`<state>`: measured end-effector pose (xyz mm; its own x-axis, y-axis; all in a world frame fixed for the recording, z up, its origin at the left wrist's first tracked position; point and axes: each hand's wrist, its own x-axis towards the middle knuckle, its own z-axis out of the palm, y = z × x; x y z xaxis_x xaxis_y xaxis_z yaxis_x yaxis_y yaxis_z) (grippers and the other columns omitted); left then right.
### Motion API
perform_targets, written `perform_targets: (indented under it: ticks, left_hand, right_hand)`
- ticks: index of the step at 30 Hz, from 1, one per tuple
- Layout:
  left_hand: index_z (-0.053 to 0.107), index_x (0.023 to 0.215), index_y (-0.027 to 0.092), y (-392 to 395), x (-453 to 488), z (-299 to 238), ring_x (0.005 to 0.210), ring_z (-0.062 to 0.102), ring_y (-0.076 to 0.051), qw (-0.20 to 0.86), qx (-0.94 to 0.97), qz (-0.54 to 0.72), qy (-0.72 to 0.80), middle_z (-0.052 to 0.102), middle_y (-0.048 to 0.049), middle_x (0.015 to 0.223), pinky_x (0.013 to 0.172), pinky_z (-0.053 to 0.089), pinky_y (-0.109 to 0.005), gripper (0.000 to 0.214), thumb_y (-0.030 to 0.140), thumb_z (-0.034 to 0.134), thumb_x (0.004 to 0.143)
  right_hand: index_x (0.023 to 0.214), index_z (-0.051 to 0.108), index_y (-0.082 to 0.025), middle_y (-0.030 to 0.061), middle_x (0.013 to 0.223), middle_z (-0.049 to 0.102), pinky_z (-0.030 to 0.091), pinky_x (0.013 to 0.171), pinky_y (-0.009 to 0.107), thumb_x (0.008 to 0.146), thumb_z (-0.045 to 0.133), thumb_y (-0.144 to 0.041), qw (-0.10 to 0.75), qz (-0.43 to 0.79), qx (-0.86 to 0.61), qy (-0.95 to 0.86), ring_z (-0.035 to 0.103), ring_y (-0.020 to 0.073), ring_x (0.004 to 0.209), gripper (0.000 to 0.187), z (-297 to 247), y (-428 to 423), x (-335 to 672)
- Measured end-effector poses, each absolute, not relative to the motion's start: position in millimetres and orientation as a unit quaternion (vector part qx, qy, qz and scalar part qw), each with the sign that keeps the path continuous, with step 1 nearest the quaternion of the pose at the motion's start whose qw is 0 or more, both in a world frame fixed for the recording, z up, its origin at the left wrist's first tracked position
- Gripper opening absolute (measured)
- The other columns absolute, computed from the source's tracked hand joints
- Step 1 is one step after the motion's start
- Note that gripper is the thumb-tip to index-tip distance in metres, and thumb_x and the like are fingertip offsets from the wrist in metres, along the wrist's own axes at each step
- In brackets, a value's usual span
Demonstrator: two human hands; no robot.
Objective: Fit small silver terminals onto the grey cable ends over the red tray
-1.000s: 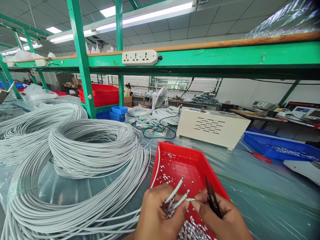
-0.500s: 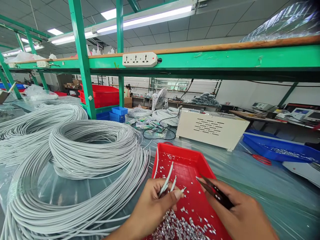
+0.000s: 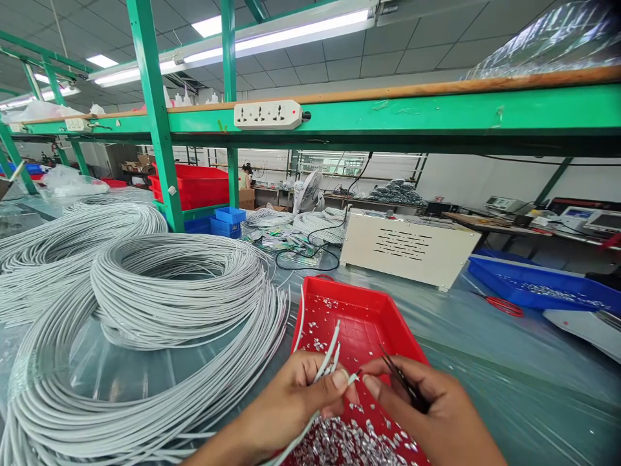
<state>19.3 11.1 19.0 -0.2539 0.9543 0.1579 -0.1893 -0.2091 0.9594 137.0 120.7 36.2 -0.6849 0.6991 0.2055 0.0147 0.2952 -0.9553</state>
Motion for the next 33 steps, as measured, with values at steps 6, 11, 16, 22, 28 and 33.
perform_targets:
  ticks: [6, 11, 16, 22, 28, 33]
  left_hand:
    - [0.058, 0.069, 0.013, 10.5, 20.1, 16.4, 0.048, 0.026, -0.008, 0.464, 0.412, 0.654, 0.433, 0.038, 0.0059, 0.050, 0.051, 0.017, -0.024, 0.034, 0.045, 0.056, 0.079]
    - [0.056, 0.070, 0.013, 9.3, 21.0, 17.6, 0.049, 0.025, -0.008, 0.475, 0.420, 0.647, 0.423, 0.037, 0.0054, 0.052, 0.051, 0.016, -0.024, 0.031, 0.042, 0.054, 0.082]
    - [0.057, 0.070, 0.012, 10.6, 21.3, 18.6, 0.050, 0.025, -0.008, 0.470, 0.434, 0.643, 0.421, 0.038, 0.0051, 0.053, 0.052, 0.018, -0.023, 0.032, 0.042, 0.053, 0.082]
    - [0.059, 0.069, 0.012, 12.3, 20.8, 18.2, 0.050, 0.028, -0.008, 0.468, 0.434, 0.644, 0.422, 0.040, 0.0038, 0.054, 0.051, 0.019, -0.023, 0.035, 0.045, 0.054, 0.080]
    - [0.059, 0.069, 0.012, 13.0, 23.3, 17.6, 0.048, 0.028, -0.007, 0.443, 0.446, 0.643, 0.437, 0.038, 0.0053, 0.050, 0.051, 0.020, -0.022, 0.035, 0.045, 0.053, 0.081]
    - [0.057, 0.067, 0.013, 12.2, 24.3, 15.7, 0.047, 0.031, -0.007, 0.413, 0.458, 0.627, 0.476, 0.041, 0.0047, 0.050, 0.049, 0.021, -0.022, 0.037, 0.047, 0.052, 0.081]
  right_hand:
    - [0.062, 0.063, -0.014, -0.0064, 0.046, 0.032, 0.016, 0.047, 0.023, 0.057, 0.064, -0.036, 0.300, 0.567, -0.245, -0.727, 0.022, 0.0081, 0.047, 0.023, 32.9, 114.9, 133.3]
    - [0.058, 0.061, -0.016, -0.0068, 0.047, 0.027, 0.014, 0.047, 0.024, 0.058, 0.063, -0.038, 0.293, 0.550, -0.249, -0.741, 0.020, 0.0084, 0.047, 0.022, 37.2, 111.4, 134.4]
    - [0.060, 0.060, -0.016, -0.0078, 0.047, 0.022, 0.012, 0.048, 0.025, 0.059, 0.060, -0.039, 0.296, 0.535, -0.250, -0.751, 0.018, 0.0086, 0.047, 0.024, 36.9, 109.9, 134.7]
    - [0.055, 0.056, -0.016, -0.0073, 0.047, 0.026, 0.013, 0.048, 0.024, 0.056, 0.059, -0.039, 0.313, 0.551, -0.270, -0.725, 0.018, 0.0083, 0.047, 0.023, 41.2, 105.0, 133.2]
    - [0.053, 0.055, -0.017, -0.0075, 0.046, 0.023, 0.012, 0.047, 0.023, 0.056, 0.057, -0.040, 0.301, 0.542, -0.277, -0.734, 0.017, 0.0082, 0.047, 0.024, 40.8, 103.3, 134.4]
    - [0.052, 0.054, -0.016, -0.0075, 0.047, 0.026, 0.014, 0.047, 0.022, 0.056, 0.058, -0.037, 0.322, 0.546, -0.278, -0.722, 0.018, 0.0076, 0.048, 0.021, 38.3, 101.3, 134.6]
